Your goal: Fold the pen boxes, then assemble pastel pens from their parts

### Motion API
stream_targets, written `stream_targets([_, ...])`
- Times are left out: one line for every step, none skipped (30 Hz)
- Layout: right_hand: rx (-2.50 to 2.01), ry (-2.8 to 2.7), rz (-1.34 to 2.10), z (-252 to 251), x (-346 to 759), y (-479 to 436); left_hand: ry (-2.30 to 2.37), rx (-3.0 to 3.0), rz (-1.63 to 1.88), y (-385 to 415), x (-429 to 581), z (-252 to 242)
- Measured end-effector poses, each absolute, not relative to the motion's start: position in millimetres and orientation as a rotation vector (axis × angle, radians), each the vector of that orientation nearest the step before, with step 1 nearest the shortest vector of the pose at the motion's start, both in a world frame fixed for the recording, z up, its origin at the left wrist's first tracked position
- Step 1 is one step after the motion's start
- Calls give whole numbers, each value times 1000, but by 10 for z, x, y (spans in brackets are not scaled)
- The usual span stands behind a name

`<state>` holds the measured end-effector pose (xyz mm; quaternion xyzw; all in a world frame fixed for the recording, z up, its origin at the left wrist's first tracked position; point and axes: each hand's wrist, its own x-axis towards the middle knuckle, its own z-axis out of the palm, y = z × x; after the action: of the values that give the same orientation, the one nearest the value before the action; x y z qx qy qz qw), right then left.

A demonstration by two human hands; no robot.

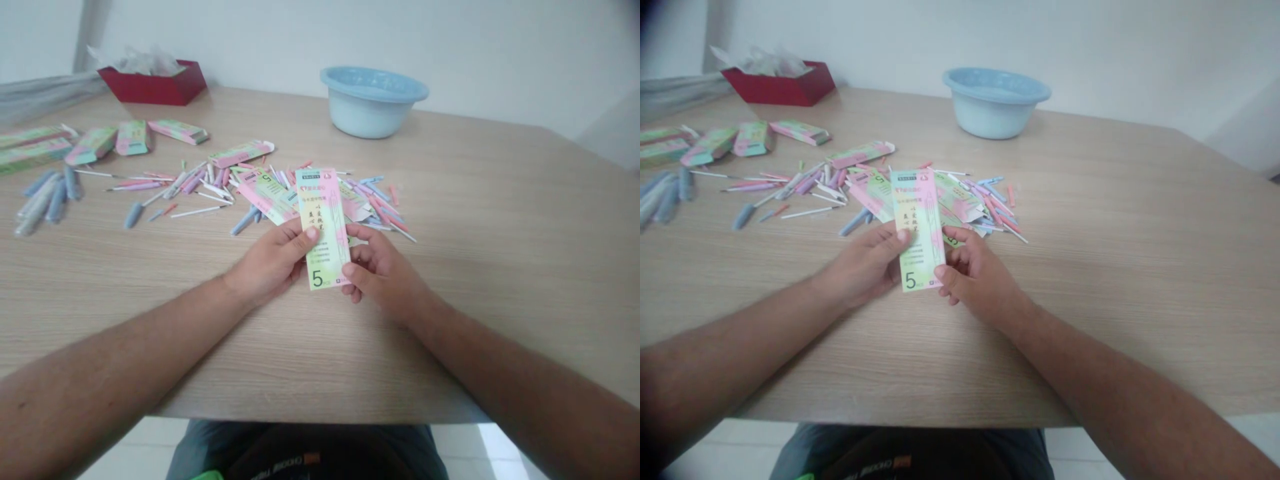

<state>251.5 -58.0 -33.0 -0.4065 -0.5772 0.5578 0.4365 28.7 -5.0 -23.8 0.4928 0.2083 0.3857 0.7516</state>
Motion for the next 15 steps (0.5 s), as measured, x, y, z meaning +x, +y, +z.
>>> stream_targets([-1034,-1413,1374,-341,2509,-575,482,1111,848,-57,287,-241])
stream_targets([-1053,-1390,1348,-351,2508,-571,519,1158,845,-63,280,-238])
stream_targets([-1065,-1368,1316,-359,2511,-568,562,1215,827,-69,268,-229])
stream_targets([-1071,-1351,1287,-367,2518,-563,607,1276,794,-75,253,-214])
stream_targets([-1071,-1341,1265,-375,2528,-559,649,1333,749,-80,239,-196])
stream_targets([-1067,-1338,1250,-385,2540,-554,684,1382,701,-84,226,-176])
stream_targets([-1062,-1344,1240,-397,2550,-549,706,1419,656,-86,217,-157])
stream_targets([-1058,-1356,1235,-412,2559,-545,719,1444,617,-86,211,-140])
stream_targets([-1053,-1371,1235,-429,2565,-543,730,1459,589,-83,208,-127])
stream_targets([-1046,-1382,1238,-447,2567,-543,738,1470,569,-79,208,-118])
stream_targets([-1039,-1389,1243,-463,2565,-546,747,1478,553,-74,209,-113])
stream_targets([-1033,-1391,1247,-476,2561,-551,752,1483,541,-69,210,-111])
stream_targets([-1027,-1391,1251,-482,2558,-556,755,1486,535,-66,210,-113])
stream_targets([-1023,-1388,1248,-480,2558,-560,755,1488,533,-65,209,-119])
stream_targets([-1023,-1385,1236,-467,2566,-558,753,1489,534,-68,207,-127])
